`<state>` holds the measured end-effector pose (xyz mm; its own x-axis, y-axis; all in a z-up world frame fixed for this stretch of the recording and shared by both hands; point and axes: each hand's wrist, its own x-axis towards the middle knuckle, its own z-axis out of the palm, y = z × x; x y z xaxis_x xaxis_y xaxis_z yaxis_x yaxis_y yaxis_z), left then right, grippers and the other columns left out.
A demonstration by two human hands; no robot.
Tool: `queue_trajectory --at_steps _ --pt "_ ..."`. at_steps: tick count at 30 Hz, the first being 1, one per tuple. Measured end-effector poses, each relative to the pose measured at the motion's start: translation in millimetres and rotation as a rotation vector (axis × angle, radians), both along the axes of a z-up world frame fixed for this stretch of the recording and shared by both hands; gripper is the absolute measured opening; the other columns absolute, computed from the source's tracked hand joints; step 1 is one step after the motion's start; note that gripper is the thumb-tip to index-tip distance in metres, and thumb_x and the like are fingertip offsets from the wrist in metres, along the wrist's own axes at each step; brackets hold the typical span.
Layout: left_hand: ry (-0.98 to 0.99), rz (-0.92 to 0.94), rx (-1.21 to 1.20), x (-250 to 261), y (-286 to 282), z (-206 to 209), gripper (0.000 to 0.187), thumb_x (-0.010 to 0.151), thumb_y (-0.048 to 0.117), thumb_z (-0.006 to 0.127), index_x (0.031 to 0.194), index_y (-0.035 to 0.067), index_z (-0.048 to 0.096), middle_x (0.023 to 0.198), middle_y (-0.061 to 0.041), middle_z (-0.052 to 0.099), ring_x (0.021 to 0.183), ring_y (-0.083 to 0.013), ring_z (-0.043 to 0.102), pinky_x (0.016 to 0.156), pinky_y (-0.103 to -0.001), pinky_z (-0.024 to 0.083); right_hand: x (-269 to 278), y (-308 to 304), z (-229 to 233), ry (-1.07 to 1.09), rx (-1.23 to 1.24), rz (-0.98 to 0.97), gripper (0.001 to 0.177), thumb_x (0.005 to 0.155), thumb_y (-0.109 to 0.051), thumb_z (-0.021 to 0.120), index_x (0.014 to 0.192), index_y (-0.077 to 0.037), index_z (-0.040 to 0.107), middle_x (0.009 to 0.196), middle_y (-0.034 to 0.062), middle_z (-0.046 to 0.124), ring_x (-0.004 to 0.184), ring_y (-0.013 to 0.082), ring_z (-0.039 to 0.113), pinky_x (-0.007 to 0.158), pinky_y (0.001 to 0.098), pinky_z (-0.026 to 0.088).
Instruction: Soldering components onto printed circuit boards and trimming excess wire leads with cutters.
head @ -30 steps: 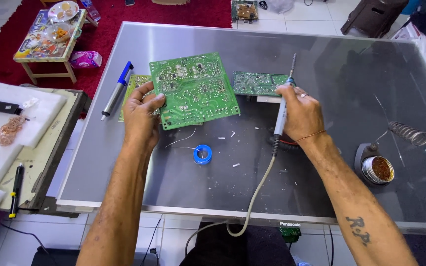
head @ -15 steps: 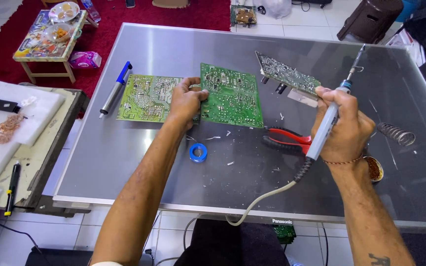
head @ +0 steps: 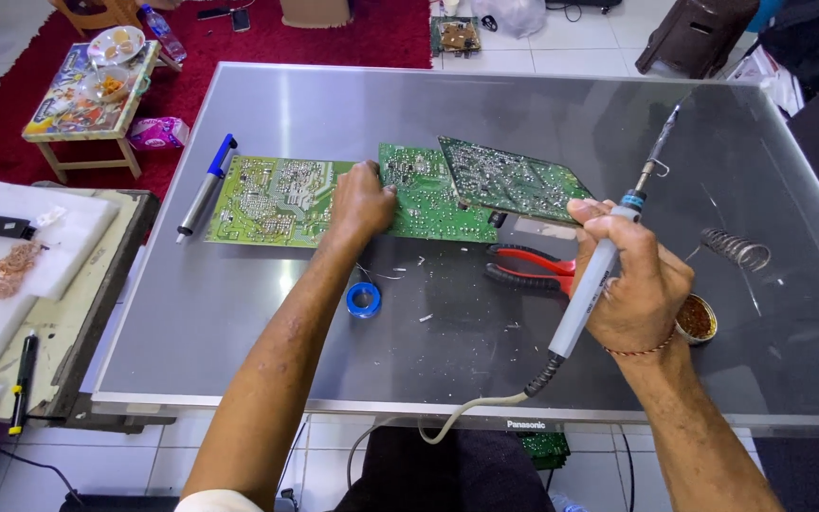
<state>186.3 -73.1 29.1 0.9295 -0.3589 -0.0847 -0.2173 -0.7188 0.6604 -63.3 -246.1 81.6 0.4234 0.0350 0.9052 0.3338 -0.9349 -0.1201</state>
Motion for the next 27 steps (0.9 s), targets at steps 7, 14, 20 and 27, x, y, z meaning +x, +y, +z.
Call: queue_trajectory --at_steps 7,14,20,27 --pt "-0.133 -0.002 0.173 -3.7 -5.3 -11.4 0.005 0.091 0.004 0.064 0.094 0.002 0.066 0.085 -0.012 0.069 0.082 -0.0225 0.067 0.073 -0.035 0.060 -4.9 2.9 2.8 -0.005 0.008 0.047 0.009 0.097 0.011 0.062 0.102 0.009 0.054 0.106 0.0264 0.070 0.098 0.0388 0.072 0.095 0.0467 0.059" --pt "-0.374 -0.063 0.212 -9.9 3.9 -1.5 0.027 0.088 0.021 0.058 0.107 0.005 0.070 0.085 -0.026 0.069 0.087 -0.0475 0.069 0.071 -0.057 0.057 -12.4 14.9 -2.4 -0.109 0.039 0.047 0.011 0.089 0.012 0.067 0.089 0.002 0.061 0.092 0.0225 0.075 0.086 0.0384 0.073 0.083 0.0459 0.059" --pt "0.359 -0.179 -0.444 -72.6 35.3 98.3 0.051 0.087 0.047 0.046 0.098 0.003 0.069 0.103 -0.009 0.069 0.084 -0.0204 0.061 0.056 -0.031 0.047 -52.3 35.9 10.1 -0.025 -0.050 0.143 0.018 0.094 0.014 0.059 0.099 0.007 0.044 0.100 0.0302 0.068 0.094 0.0402 0.073 0.089 0.0465 0.064" --pt "0.987 -0.519 -0.550 -100.8 54.5 67.4 0.047 0.084 0.047 0.063 0.096 0.002 0.070 0.079 -0.010 0.073 0.061 -0.0194 0.070 0.060 -0.030 0.060 -68.5 58.6 4.1 0.097 0.090 0.324 0.020 0.089 0.008 0.058 0.102 0.000 0.045 0.102 0.0271 0.067 0.100 0.0431 0.073 0.098 0.0576 0.063"
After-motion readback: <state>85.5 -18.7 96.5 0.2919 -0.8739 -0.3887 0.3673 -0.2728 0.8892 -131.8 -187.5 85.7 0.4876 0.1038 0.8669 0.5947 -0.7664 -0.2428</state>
